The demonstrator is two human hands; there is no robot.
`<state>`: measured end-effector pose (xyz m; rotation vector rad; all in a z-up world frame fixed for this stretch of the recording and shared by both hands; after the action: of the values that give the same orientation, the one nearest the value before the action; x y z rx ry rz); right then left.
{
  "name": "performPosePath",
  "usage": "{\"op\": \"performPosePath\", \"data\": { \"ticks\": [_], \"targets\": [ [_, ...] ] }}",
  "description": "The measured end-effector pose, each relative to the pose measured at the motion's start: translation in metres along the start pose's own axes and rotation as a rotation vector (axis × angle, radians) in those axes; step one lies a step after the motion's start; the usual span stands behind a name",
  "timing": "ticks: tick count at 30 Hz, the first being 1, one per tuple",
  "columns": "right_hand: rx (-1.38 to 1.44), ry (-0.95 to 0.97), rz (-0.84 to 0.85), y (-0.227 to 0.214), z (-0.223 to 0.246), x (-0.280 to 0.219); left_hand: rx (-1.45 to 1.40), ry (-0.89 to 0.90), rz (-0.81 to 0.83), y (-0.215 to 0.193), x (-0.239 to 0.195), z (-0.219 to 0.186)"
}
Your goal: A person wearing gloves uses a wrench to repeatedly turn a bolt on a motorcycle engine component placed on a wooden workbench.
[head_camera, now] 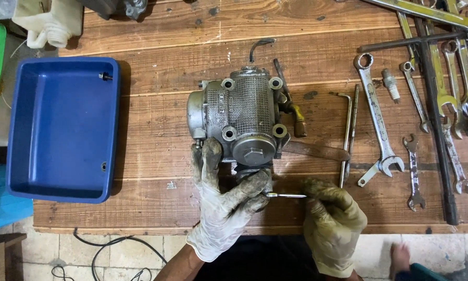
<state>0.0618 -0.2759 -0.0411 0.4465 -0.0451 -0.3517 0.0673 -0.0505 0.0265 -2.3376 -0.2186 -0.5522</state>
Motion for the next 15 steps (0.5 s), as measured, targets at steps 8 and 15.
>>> {"op": "performPosePath", "data": {
  "ticks": [8,15],
  "targets": [
    [-0.891,-0.484,0.208,0.019,0.035,-0.01,0.232,0.121,-0.039,0.0,-0.003,-0.008],
    [-1.013,-0.495,0.358,0.027,0.051,0.0,0.241,0.105,0.002,0.001,-0.005,-0.01]
  ]
}}
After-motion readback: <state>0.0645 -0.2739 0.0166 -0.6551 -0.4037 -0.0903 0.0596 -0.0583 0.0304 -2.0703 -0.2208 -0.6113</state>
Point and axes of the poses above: each hand's wrist, its own x-axis towards the middle knuckle, its own y-axis out of the palm, z = x × y, the point moved 8 cm from there along x, towards the middle knuckle, and after that the axes turned 10 degrees about x, right-handed, at the moved point
